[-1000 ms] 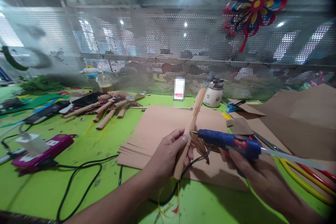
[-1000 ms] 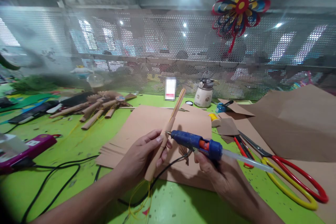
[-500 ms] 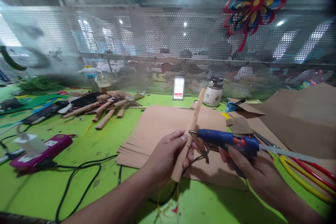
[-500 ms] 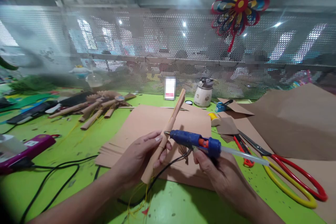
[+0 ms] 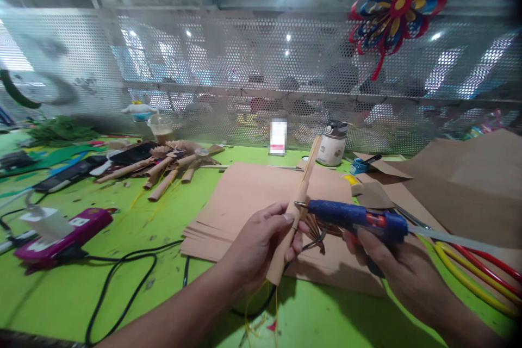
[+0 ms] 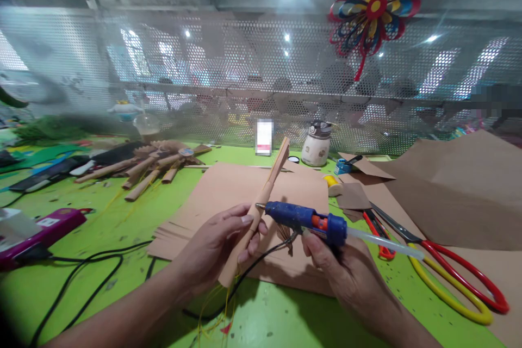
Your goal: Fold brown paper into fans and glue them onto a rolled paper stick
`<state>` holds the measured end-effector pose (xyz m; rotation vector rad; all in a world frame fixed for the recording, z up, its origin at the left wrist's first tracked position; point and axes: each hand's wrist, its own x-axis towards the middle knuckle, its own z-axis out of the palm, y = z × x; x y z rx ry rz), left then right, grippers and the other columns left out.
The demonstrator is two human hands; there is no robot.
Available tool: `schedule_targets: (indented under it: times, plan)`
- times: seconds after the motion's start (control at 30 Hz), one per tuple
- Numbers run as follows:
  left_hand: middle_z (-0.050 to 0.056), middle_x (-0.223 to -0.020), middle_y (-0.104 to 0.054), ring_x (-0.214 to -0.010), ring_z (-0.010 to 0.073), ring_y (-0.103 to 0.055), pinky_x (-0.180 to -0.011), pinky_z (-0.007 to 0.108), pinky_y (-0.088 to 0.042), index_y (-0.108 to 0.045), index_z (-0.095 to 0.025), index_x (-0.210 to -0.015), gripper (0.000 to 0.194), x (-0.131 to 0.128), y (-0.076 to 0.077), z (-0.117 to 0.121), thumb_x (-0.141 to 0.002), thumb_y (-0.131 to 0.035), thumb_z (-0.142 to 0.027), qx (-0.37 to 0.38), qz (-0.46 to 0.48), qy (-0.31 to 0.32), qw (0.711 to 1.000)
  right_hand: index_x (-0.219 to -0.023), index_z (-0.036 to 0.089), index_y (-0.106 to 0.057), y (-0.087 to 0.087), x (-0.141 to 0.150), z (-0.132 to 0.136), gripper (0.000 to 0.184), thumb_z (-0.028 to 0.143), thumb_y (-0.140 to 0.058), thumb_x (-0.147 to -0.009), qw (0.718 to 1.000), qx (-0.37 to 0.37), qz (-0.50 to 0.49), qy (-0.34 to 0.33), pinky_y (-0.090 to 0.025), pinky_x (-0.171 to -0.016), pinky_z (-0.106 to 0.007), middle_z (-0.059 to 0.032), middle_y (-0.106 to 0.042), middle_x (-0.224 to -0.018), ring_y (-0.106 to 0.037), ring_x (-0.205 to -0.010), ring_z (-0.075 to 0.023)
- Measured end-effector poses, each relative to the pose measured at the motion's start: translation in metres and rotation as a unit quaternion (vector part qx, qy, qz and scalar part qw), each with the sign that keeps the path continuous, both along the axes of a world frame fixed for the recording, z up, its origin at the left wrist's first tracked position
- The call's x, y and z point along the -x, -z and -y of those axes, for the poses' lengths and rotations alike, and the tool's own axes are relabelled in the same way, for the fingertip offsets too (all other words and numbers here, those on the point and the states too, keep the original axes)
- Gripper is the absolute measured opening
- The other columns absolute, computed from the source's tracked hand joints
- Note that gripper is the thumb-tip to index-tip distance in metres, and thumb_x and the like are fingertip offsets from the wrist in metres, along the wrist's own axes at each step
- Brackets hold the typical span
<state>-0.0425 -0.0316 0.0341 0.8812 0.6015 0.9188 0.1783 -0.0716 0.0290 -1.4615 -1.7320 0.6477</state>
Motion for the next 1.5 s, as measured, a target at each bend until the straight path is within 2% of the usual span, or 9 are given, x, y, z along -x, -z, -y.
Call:
schedule_targets:
  times: [0.13, 0.27, 0.63, 0.77, 0.9, 1.1, 1.3, 1.5]
  plan:
    - [0.007, -0.082, -0.059, -0.056, 0.0072, -0.052, -0.051, 0.017, -0.041, -0.057, -0.012, -0.091, 0.012, -0.001, 0.000, 0.001, -0.082, -0.054, -0.020, 0.012, 0.007, -0.003, 1.000, -0.068, 0.017, -0.064, -0.001, 0.002, 0.000, 0.046, 0.054, -0.045, -0.088, 1.000, -0.024, 0.002, 0.017, -0.048, -0.051, -0.023, -0.0047, -0.064, -0.064, -0.059, -0.058, -0.0174]
    - [0.005, -0.078, -0.058, -0.057, 0.0080, -0.053, -0.052, 0.017, -0.042, -0.058, -0.012, -0.091, 0.012, 0.000, 0.000, 0.001, -0.083, -0.054, -0.020, 0.002, 0.012, -0.005, 1.000, -0.063, 0.017, -0.062, -0.003, 0.002, 0.001, 0.047, 0.053, -0.044, -0.089, 0.999, -0.043, 0.022, -0.009, -0.045, -0.049, -0.023, -0.0043, -0.063, -0.062, -0.058, -0.058, -0.0173]
    - [0.006, -0.077, -0.059, -0.055, 0.0077, -0.052, -0.051, 0.017, -0.042, -0.060, -0.012, -0.091, 0.014, 0.000, 0.002, -0.001, -0.085, -0.049, -0.019, -0.022, 0.004, 0.001, 1.000, -0.071, 0.016, -0.065, -0.004, 0.002, -0.002, 0.046, 0.052, -0.042, -0.090, 0.999, -0.027, -0.017, 0.019, -0.046, -0.051, -0.023, -0.0053, -0.063, -0.067, -0.059, -0.061, -0.0165]
    - [0.007, -0.077, -0.059, -0.055, 0.0076, -0.051, -0.051, 0.018, -0.041, -0.060, -0.012, -0.091, 0.014, 0.001, 0.003, -0.002, -0.086, -0.049, -0.020, -0.020, -0.003, 0.004, 1.000, -0.070, 0.016, -0.064, -0.007, 0.004, -0.002, 0.045, 0.052, -0.044, -0.089, 0.998, -0.030, -0.053, 0.002, -0.046, -0.051, -0.024, -0.0048, -0.062, -0.065, -0.056, -0.057, -0.0153]
    - [0.007, -0.081, -0.059, -0.056, 0.0072, -0.052, -0.053, 0.019, -0.041, -0.059, -0.012, -0.092, 0.014, 0.001, 0.002, 0.000, -0.086, -0.051, -0.021, -0.015, -0.004, 0.005, 1.000, -0.071, 0.016, -0.063, -0.009, 0.006, -0.002, 0.046, 0.055, -0.045, -0.088, 0.997, 0.009, -0.071, -0.020, -0.046, -0.053, -0.025, -0.0043, -0.061, -0.063, -0.056, -0.057, -0.0158]
    - [0.007, -0.084, -0.060, -0.057, 0.0073, -0.053, -0.053, 0.019, -0.042, -0.060, -0.011, -0.092, 0.014, 0.000, 0.000, 0.001, -0.083, -0.054, -0.021, -0.004, -0.005, 0.009, 1.000, -0.071, 0.015, -0.065, -0.010, 0.009, -0.003, 0.047, 0.055, -0.047, -0.087, 0.995, 0.025, -0.100, 0.001, -0.046, -0.052, -0.025, -0.0048, -0.062, -0.065, -0.055, -0.056, -0.0150]
    - [0.006, -0.075, -0.059, -0.056, 0.0088, -0.053, -0.050, 0.018, -0.040, -0.058, -0.012, -0.089, 0.013, 0.002, 0.000, 0.000, -0.084, -0.052, -0.022, -0.007, 0.002, 0.003, 1.000, -0.065, 0.015, -0.062, -0.010, 0.007, -0.001, 0.049, 0.056, -0.046, -0.087, 0.996, 0.035, -0.079, -0.021, -0.042, -0.052, -0.025, -0.0042, -0.058, -0.061, -0.052, -0.055, -0.0146]
    - [0.008, -0.083, -0.059, -0.057, 0.0082, -0.053, -0.052, 0.018, -0.042, -0.059, -0.011, -0.090, 0.013, 0.001, -0.001, 0.000, -0.080, -0.054, -0.018, -0.004, 0.005, 0.001, 1.000, -0.068, 0.016, -0.062, -0.009, 0.007, -0.001, 0.047, 0.057, -0.048, -0.085, 0.995, 0.029, -0.095, 0.001, -0.049, -0.054, -0.026, -0.0048, -0.059, -0.061, -0.056, -0.059, -0.0174]
